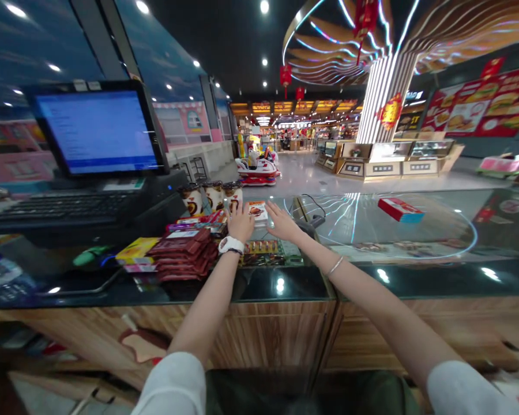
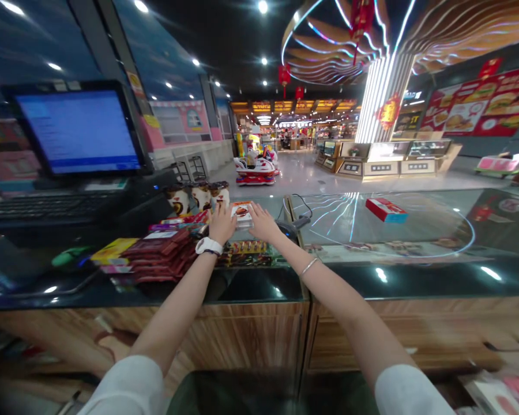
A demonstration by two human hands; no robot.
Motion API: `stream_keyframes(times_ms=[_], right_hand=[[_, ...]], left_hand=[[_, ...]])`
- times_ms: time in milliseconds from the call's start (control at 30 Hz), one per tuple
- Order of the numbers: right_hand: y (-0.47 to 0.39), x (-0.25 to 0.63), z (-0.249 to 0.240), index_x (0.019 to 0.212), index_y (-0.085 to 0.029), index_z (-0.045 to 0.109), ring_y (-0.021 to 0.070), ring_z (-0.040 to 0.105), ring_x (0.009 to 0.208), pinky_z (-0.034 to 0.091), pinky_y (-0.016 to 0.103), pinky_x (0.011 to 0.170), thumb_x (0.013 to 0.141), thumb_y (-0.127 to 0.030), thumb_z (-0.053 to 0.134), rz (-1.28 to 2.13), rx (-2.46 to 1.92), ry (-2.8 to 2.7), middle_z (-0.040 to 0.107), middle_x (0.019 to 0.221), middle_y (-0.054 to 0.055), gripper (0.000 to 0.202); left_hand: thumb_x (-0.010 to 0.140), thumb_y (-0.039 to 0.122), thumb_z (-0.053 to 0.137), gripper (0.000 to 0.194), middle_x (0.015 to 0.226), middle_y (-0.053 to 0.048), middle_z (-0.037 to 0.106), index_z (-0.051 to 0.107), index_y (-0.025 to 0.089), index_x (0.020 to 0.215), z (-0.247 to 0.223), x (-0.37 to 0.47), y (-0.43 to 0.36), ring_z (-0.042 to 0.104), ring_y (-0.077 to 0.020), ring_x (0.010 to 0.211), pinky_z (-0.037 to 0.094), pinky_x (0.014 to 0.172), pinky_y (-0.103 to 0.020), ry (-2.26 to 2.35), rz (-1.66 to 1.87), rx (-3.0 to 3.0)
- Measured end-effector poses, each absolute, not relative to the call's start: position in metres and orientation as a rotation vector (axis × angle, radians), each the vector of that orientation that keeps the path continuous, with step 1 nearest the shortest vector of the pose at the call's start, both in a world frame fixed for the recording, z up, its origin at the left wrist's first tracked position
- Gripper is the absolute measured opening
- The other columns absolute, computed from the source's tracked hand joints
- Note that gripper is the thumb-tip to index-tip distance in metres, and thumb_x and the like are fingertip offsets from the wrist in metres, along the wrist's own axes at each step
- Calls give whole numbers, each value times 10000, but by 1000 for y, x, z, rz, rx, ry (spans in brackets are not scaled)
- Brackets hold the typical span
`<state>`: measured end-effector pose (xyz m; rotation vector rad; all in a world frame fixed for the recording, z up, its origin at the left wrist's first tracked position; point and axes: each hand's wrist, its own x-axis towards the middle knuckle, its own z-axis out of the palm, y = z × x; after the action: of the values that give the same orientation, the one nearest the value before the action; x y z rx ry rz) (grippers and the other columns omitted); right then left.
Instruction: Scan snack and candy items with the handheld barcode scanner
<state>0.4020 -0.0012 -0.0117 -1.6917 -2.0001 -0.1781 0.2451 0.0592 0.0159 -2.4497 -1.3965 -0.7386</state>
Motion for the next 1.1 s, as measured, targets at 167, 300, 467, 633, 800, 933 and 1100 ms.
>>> stream_keyframes(times_ms=[167,300,467,633,800,933,1100], right_hand=[[30,391,-18,1571,-133,233,372,222,1518,282,583,1172,797,-184,624,-89,-1807,-1921,158,1652,238,868],[41,386,-27,1572,-127,225,397,234,1508,287,575,1157,815,-226,629,-39,-1919,-1868,181,1638,267,863],[37,385,-38,1584,-180,209,398,278,1490,301,554,1140,819,-233,626,-31,-1962,-1905,234,1628,241,873],[28,383,-38,1592,-172,184,383,276,1493,292,521,1154,862,-260,611,-6,-2061,-1907,226,1630,243,851],[26,377,-36,1562,-158,252,339,408,1423,336,487,1127,884,-267,573,9,-2086,-1926,391,1555,230,759],[20,374,-32,1472,-147,384,284,568,1256,417,389,1038,878,-241,572,-77,-2082,-1936,589,1367,187,631],[6,368,-23,1335,-161,501,264,643,1102,451,350,913,908,-167,521,-285,-2161,-1845,662,1202,164,427]], left_hand=[[976,292,378,535,1567,-145,421,440,161,1492,2,237,62,329,-315,1483,185,1232,-559,-1475,-657,-2452],[957,272,408,522,1476,-170,526,481,175,1464,-1,238,62,403,-322,1433,178,1227,-563,-1458,-579,-2467],[918,251,465,532,1417,-202,571,509,154,1440,-7,240,66,429,-340,1401,145,1219,-583,-1484,-505,-2505],[912,247,470,544,1378,-198,609,497,153,1447,-9,240,69,440,-345,1395,114,1211,-591,-1472,-459,-2541],[920,212,442,513,1209,-173,713,517,145,1423,-6,240,66,519,-326,1333,98,1216,-579,-1460,-339,-2600],[884,163,478,387,1060,-137,752,651,179,1230,-1,241,60,645,-285,1149,133,1219,-549,-1437,-382,-2552],[859,179,559,399,1057,-125,733,635,196,1250,-1,242,52,647,-279,1117,154,1221,-515,-1428,-460,-2444]])
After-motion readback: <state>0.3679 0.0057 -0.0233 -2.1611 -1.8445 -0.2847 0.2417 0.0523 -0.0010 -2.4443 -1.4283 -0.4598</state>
